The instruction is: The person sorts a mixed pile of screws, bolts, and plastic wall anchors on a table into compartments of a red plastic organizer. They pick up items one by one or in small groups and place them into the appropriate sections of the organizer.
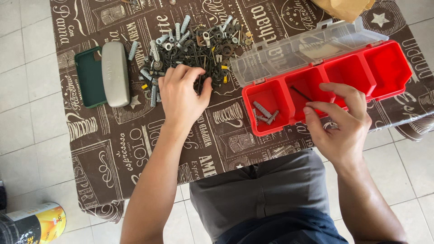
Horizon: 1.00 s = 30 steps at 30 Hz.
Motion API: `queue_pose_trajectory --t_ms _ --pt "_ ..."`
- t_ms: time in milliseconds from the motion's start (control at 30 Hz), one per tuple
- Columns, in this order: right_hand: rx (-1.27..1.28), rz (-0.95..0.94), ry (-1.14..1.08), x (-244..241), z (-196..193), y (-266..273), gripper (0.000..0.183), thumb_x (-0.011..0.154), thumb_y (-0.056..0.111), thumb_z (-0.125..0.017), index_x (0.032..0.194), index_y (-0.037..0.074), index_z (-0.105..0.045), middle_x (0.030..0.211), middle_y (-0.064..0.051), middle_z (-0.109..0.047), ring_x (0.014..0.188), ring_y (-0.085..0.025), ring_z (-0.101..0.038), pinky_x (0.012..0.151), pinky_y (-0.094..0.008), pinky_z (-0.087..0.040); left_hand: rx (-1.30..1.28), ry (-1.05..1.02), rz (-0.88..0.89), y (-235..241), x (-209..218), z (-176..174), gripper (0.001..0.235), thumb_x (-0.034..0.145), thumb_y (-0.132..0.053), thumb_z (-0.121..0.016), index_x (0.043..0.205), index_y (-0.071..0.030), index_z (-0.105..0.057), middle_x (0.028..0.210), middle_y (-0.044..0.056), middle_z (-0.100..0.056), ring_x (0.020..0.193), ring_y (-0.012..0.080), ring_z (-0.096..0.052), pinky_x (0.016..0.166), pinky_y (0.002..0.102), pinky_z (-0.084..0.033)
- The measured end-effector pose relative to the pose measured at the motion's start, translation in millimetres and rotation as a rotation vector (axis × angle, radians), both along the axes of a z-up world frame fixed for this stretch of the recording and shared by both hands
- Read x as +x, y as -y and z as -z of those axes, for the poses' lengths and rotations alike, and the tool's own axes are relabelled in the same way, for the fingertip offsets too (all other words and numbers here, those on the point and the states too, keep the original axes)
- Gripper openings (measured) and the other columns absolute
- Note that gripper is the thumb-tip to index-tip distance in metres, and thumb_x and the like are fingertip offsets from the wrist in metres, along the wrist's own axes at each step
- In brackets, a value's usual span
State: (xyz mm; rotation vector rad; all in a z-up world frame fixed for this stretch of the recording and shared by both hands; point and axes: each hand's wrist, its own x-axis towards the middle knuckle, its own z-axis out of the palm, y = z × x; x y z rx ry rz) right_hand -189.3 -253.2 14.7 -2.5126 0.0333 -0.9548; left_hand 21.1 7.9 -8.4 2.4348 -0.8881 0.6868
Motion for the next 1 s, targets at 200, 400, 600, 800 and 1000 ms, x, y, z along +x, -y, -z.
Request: queue_pose_trajectory --t_ms 200,400,600,800,1000 --pt "0.008 -0.012 -0.007 -0.8 0.4 1.8 0.002 0.097 -0.002 -0.08 0.099 -0.004 -0.08 0.129 -0.023 -0.066 0.119 -0.039 -0.064 0.103 -0.049 -0.049 0.03 -0.048 0.001 -5.3 -6.4 -10.0 0.022 0.087 -0.029 -0.082 0.098 -0.014 -0.071 0.09 0.001 -0.068 0.08 0.023 -0.064 0.071 0.04 -0.042" --pt "0.009 0.0 0.001 -0.3 0.1 2.5 0.001 0.098 -0.003 -0.081 0.098 -0.002 -0.08 0.128 -0.021 -0.067 0.117 -0.038 -0.065 0.101 -0.047 -0.049 -0.022 0.045 0.058 0.4 9.4 -8.8 0.016 0.095 -0.023 -0.076 0.106 -0.01 -0.079 0.099 0.004 -0.065 0.091 0.0262 -0.06 0.073 0.043 -0.046" --pt "0.024 -0.051 0.021 -2.1 -7.7 -2.7 0.001 0.096 -0.004 -0.078 0.096 -0.004 -0.078 0.123 -0.023 -0.066 0.12 -0.041 -0.065 0.103 -0.051 -0.051 0.101 0.185 0.005 28.5 37.7 -8.8 0.016 0.094 -0.03 -0.076 0.09 -0.016 -0.082 0.086 -0.001 -0.067 0.084 0.027 -0.06 0.067 0.042 -0.042" --pt "0.064 -0.083 0.018 -6.1 -7.2 -1.3 0.004 0.095 -0.002 -0.075 0.096 -0.006 -0.075 0.123 -0.027 -0.066 0.126 -0.044 -0.063 0.107 -0.055 -0.053 0.192 0.103 -0.081 45.2 45.1 -8.8 0.011 0.087 -0.025 -0.077 0.088 -0.014 -0.081 0.09 0.002 -0.067 0.089 0.0284 -0.06 0.073 0.049 -0.046" --pt "0.059 -0.069 0.045 -0.8 -9.4 -1.4 0.002 0.095 -0.003 -0.076 0.096 -0.005 -0.076 0.123 -0.026 -0.065 0.118 -0.042 -0.065 0.103 -0.051 -0.052 -0.287 -0.042 0.362 43.6 28.4 -18.1 0.004 0.09 -0.005 -0.073 0.091 -0.007 -0.069 0.096 0.005 -0.068 0.089 0.026 -0.06 0.085 0.045 -0.046"
